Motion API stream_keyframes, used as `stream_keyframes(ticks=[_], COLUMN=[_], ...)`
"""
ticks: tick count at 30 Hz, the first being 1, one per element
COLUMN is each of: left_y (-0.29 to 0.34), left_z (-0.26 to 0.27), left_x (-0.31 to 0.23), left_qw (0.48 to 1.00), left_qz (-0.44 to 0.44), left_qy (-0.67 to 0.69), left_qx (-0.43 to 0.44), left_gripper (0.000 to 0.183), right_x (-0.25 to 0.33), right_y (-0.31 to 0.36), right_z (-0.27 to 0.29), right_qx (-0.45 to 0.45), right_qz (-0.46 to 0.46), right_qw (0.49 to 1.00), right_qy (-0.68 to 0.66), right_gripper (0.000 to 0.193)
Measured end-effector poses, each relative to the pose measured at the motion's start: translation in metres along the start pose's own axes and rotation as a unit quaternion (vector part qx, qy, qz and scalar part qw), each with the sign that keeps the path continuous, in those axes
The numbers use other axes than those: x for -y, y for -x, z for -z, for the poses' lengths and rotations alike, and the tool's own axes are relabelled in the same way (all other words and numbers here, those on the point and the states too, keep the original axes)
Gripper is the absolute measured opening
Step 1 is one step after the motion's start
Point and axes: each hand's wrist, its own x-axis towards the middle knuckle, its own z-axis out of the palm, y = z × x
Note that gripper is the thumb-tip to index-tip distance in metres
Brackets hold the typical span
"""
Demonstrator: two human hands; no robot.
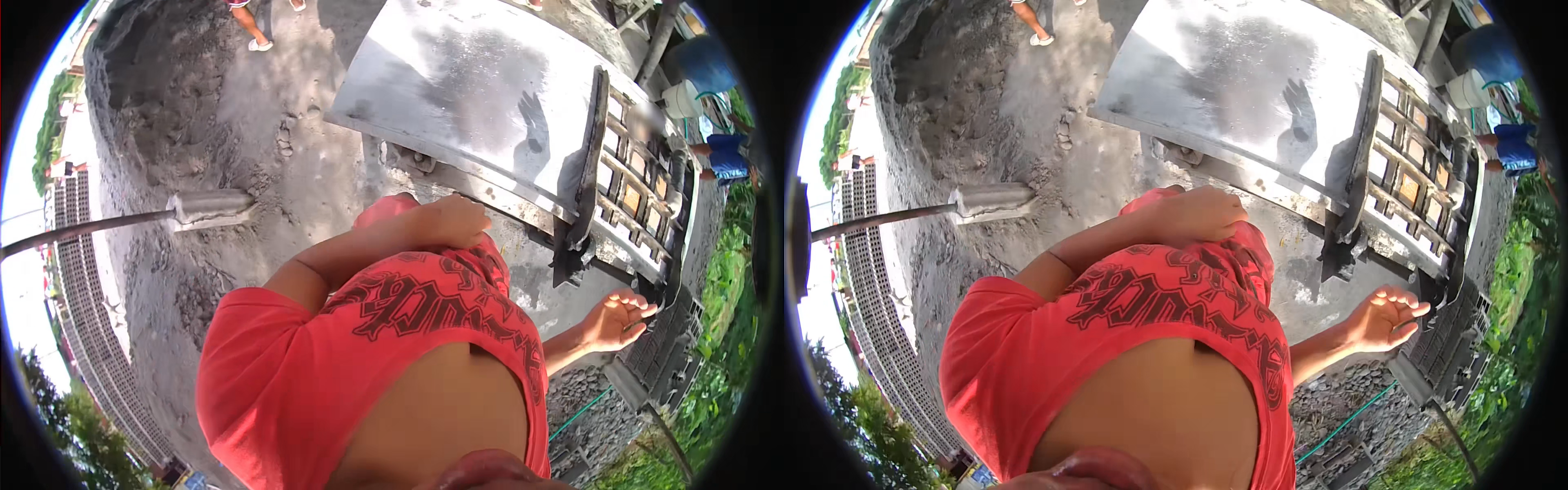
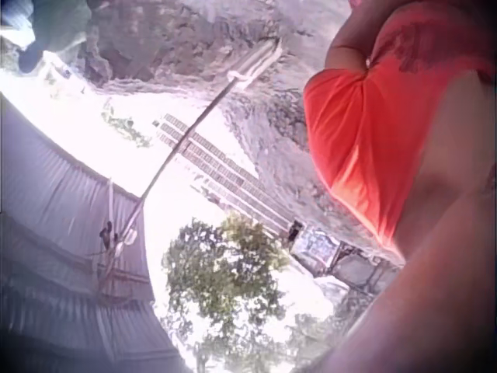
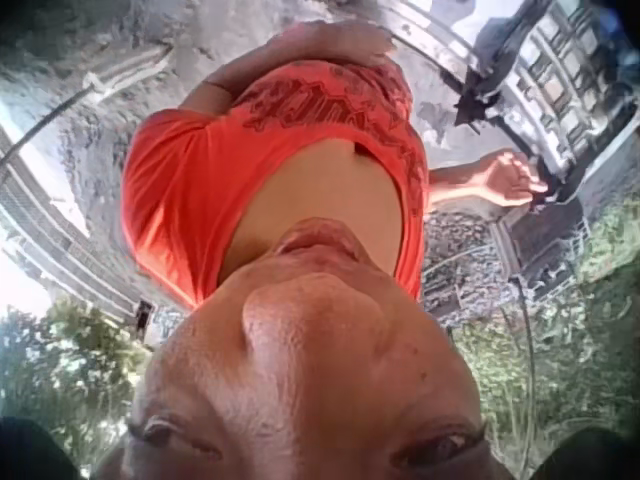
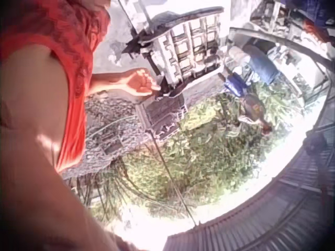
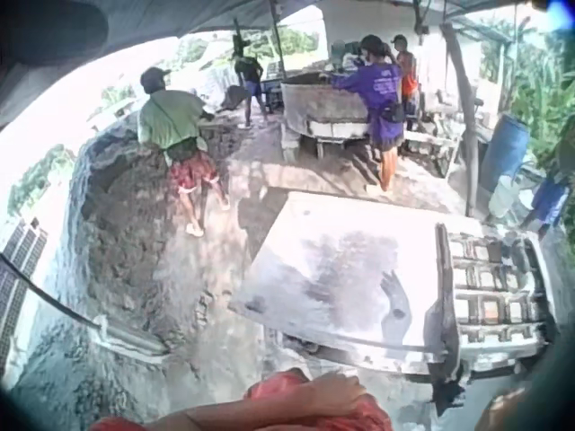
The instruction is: Mixing cement and aggregate in a manual mixer by hand and assisting others.
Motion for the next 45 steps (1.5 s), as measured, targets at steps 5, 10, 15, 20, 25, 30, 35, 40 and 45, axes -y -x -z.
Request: stream_keyframes(ticks=[5,10,15,20,25,30,35,40,45], left_y=[0.066,0.164,0.273,0.406,0.503,0.518,0.463,0.424,0.399], left_z=[0.011,0.019,-0.020,-0.030,-0.030,-0.010,0.020,0.044,0.104], left_x=[0.033,0.076,0.157,0.209,0.272,0.315,0.339,0.362,0.393], left_qw=[0.985,0.922,0.851,0.800,0.752,0.754,0.810,0.878,0.873], left_qz=[0.120,0.327,0.457,0.527,0.614,0.564,0.516,0.403,0.451], left_qy=[0.084,0.171,0.223,0.226,0.124,0.097,0.188,0.206,0.161], left_qx=[-0.093,-0.118,-0.133,-0.175,-0.205,-0.323,-0.205,-0.155,-0.097], left_gripper=[0.022,0.030,0.038,0.030,0.031,0.031,0.039,0.036,0.037], right_x=[-0.225,-0.346,-0.470,-0.587,-0.655,-0.676,-0.696,-0.726,-0.738], right_y=[-0.022,-0.001,0.051,0.118,0.149,0.143,0.108,0.058,0.000], right_z=[-0.104,-0.152,-0.158,-0.230,-0.297,-0.270,-0.241,-0.227,-0.220], right_qx=[0.097,0.345,0.380,0.594,0.704,0.669,0.681,0.605,0.563], right_qz=[-0.450,-0.611,-0.615,-0.451,-0.405,-0.430,-0.453,-0.428,-0.359], right_qw=[0.870,0.611,0.511,0.412,0.357,0.322,0.217,0.310,0.358], right_qy=[0.179,0.367,0.465,0.523,0.462,0.513,0.533,0.596,0.652], right_gripper=[0.040,0.035,0.038,0.044,0.048,0.050,0.050,0.051,0.039])
